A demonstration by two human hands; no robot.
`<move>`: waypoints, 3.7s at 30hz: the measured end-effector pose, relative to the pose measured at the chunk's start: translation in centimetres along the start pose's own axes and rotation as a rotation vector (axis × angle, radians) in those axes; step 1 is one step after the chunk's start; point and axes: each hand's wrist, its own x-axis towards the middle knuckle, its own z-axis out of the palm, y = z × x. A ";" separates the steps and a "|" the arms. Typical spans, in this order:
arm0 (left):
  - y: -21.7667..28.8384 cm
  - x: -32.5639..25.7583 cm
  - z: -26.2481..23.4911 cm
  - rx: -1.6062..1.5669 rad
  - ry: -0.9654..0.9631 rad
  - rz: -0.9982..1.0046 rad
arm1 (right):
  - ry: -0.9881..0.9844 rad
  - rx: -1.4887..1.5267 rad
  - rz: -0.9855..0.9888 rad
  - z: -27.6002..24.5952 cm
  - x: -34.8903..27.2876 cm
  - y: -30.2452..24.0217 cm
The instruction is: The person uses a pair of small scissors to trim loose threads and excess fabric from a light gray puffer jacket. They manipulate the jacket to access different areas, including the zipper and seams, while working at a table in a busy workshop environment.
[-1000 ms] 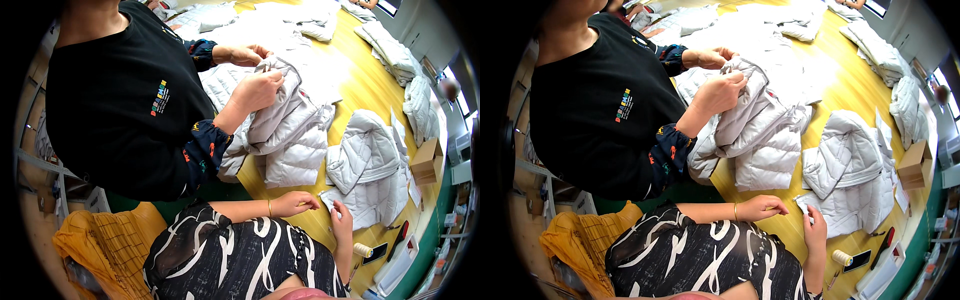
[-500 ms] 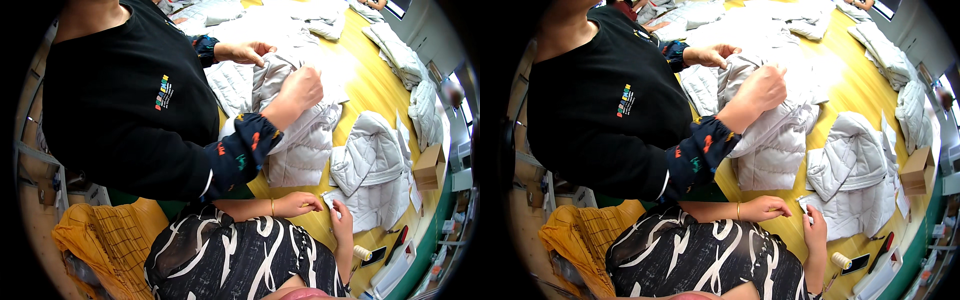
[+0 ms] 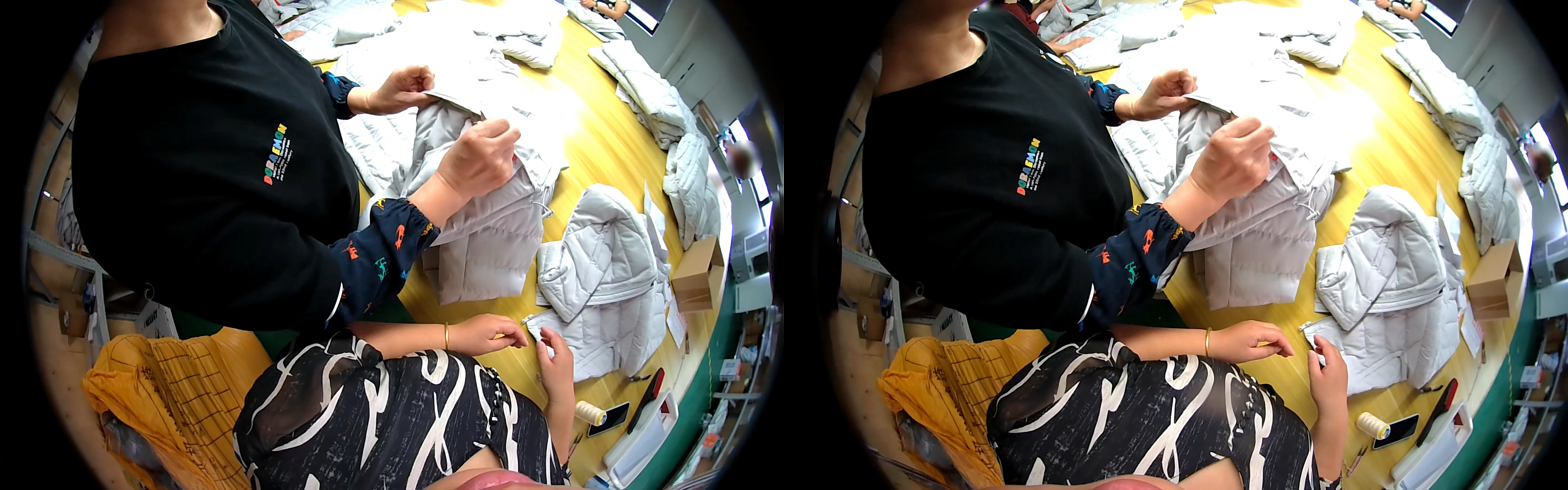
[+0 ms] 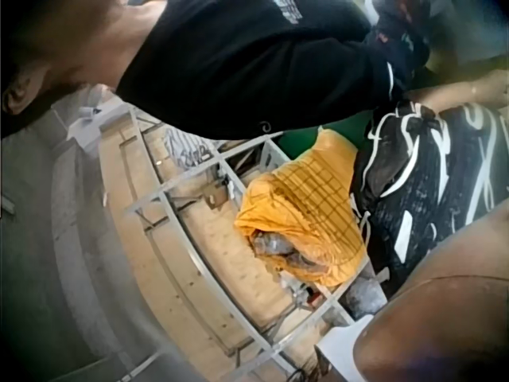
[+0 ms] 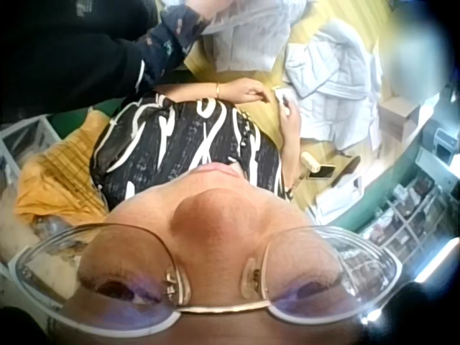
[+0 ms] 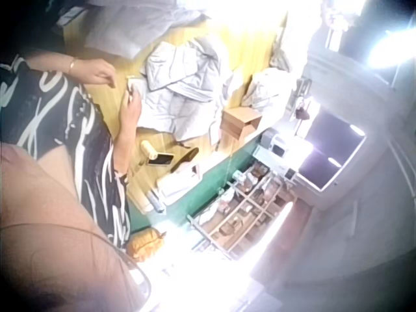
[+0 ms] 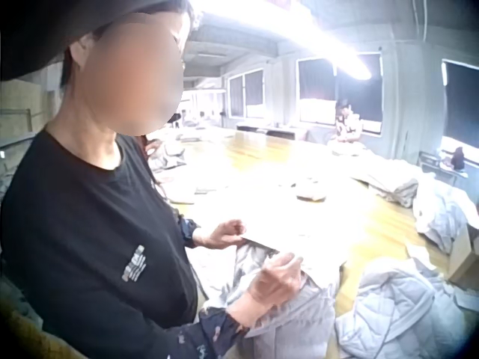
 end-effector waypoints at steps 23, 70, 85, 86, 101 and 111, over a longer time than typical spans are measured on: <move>-0.5 -0.5 1.5 0.062 -0.058 -0.060 | 0.078 0.108 -0.016 -0.4 -2.4 0.8; 0.0 -1.5 2.3 0.029 0.043 -0.062 | -0.018 0.090 -0.026 0.6 -2.7 1.0; -0.2 -1.7 1.2 0.025 0.037 -0.045 | -0.058 0.128 -0.034 1.4 -1.4 -0.4; -0.1 -1.7 1.1 0.024 0.038 -0.047 | -0.058 0.147 -0.045 1.6 -0.9 -0.5; -0.9 -3.5 -1.4 0.006 0.132 -0.092 | 0.198 0.086 -0.389 6.3 12.6 -8.7; -2.5 -4.0 -2.9 0.034 0.143 -0.132 | -0.043 1.225 -0.058 7.4 14.8 -3.1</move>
